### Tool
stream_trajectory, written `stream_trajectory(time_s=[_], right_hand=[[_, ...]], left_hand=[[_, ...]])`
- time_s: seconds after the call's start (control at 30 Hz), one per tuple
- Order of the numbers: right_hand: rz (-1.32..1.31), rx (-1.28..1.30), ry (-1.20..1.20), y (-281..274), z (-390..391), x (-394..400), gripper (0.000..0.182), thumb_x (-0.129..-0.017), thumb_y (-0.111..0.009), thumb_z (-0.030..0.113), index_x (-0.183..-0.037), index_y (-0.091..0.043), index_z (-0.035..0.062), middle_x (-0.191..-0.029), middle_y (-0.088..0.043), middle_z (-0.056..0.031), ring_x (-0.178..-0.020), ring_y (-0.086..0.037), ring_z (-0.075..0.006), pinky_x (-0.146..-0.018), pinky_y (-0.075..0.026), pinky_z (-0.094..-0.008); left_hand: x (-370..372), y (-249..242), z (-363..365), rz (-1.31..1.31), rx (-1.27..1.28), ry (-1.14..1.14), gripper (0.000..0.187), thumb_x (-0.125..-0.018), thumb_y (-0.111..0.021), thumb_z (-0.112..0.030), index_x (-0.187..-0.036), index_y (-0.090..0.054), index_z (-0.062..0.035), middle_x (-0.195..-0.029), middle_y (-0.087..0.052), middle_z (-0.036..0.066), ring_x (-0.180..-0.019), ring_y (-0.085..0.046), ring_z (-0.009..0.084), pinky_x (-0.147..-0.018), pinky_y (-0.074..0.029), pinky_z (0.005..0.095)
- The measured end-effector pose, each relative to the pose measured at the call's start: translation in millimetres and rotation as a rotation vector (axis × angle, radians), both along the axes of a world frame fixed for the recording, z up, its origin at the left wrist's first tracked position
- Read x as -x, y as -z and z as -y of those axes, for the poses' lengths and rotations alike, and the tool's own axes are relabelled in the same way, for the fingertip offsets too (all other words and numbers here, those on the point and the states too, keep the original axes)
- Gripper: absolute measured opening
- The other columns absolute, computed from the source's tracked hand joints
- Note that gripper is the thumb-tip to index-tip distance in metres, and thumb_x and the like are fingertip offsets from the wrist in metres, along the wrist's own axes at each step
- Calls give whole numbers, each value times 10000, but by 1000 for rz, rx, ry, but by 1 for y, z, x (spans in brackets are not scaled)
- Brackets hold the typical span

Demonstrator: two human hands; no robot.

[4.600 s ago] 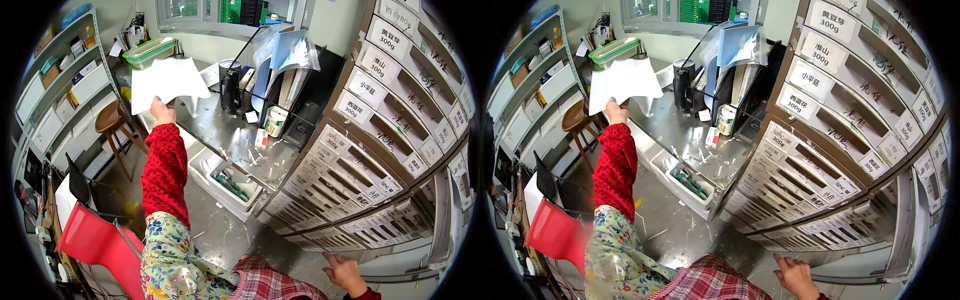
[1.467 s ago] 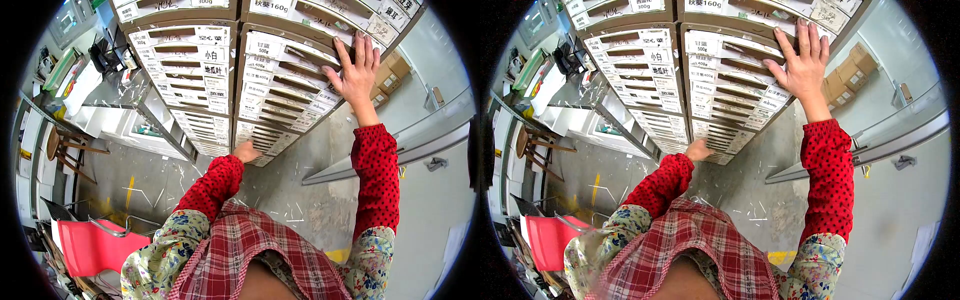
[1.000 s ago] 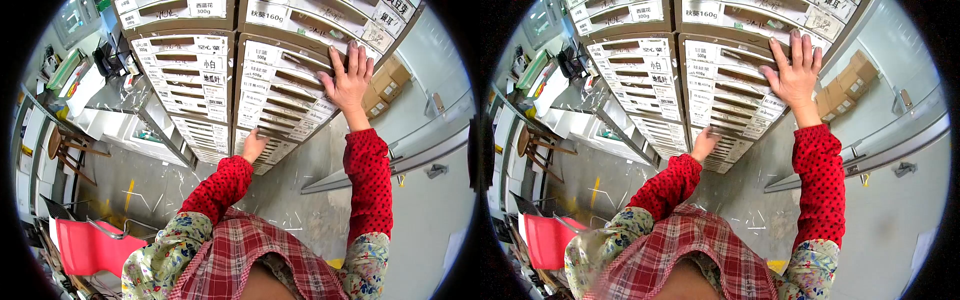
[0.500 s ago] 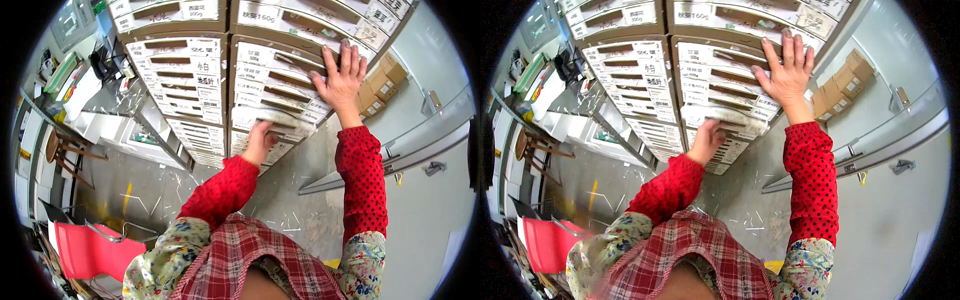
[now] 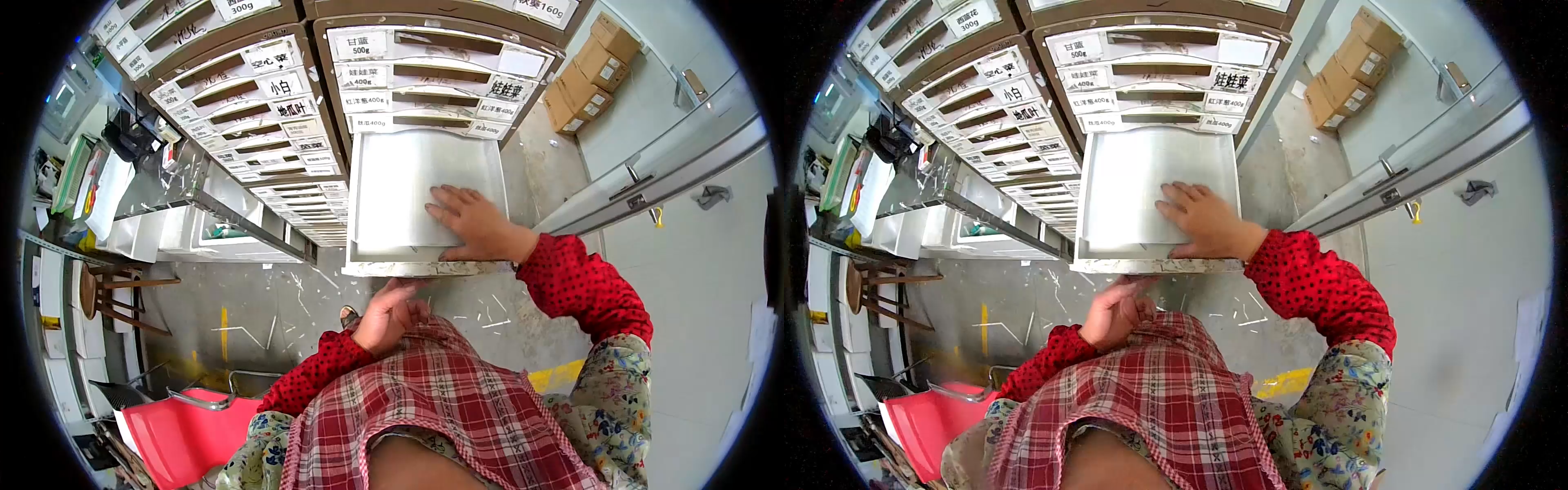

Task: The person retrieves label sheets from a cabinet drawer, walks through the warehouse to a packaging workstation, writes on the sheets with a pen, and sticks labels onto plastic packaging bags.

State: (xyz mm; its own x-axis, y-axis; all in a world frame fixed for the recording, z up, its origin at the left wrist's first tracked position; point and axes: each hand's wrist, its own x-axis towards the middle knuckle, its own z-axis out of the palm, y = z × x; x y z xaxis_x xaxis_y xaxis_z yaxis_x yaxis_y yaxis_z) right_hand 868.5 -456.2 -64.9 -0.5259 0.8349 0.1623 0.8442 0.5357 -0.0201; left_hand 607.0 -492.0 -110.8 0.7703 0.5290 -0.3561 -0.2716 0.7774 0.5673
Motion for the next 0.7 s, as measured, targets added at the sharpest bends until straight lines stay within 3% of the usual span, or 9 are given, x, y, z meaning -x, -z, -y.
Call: stream_trajectory(time_s=[0.23,0.37,0.5,0.57,0.6,0.67,0.7], right_hand=[[-44,47,39,12,9,9,468,-784,-700,320,-1163,-615,59,-1300,-518,-186,-1191,-505,-349,-958,-431,-452],[-77,80,35,10,10,10,314,-802,-673,283,-1049,-686,91,-1193,-601,-150,-1128,-553,-306,-912,-462,-423],[-299,126,66,10,4,8,198,-815,-648,251,-943,-700,109,-1066,-648,-122,-1044,-592,-299,-867,-477,-417],[-342,215,203,6,3,13,122,-800,-642,199,-846,-660,87,-911,-663,-87,-906,-624,-293,-790,-496,-414],[-340,211,202,7,4,16,122,-800,-642,199,-846,-660,87,-911,-663,-87,-906,-624,-293,-790,-496,-414],[-182,-53,151,10,6,21,99,-766,-652,159,-769,-606,72,-812,-642,-81,-795,-623,-293,-720,-501,-413],[-181,-55,151,8,7,22,99,-766,-652,159,-769,-606,72,-812,-642,-81,-795,-623,-293,-720,-501,-413]], left_hand=[[-4,8,0,-34,71,-57,571,-902,-545,-274,-1378,-361,-19,-1356,-481,166,-820,-552,228,-743,-459,332],[-5,15,-1,-20,23,0,440,-920,-534,-250,-1237,-446,43,-1245,-555,217,-802,-565,227,-750,-470,358],[-7,9,-3,-66,-21,40,327,-944,-518,-230,-1088,-506,63,-1180,-590,239,-817,-591,225,-763,-487,360],[-9,1,-2,-93,-24,47,308,-948,-514,-214,-1092,-515,59,-1181,-592,232,-831,-599,223,-768,-493,352],[-9,-2,-2,-121,-18,58,291,-952,-510,-197,-1097,-525,54,-1182,-595,224,-846,-607,221,-772,-499,344],[-8,-4,-2,-110,-70,107,277,-956,-501,-177,-1115,-522,49,-1177,-599,216,-852,-611,215,-776,-503,340],[-7,-4,-2,-100,-118,155,266,-960,-492,-156,-1132,-520,44,-1172,-603,208,-857,-614,209,-780,-508,335]])
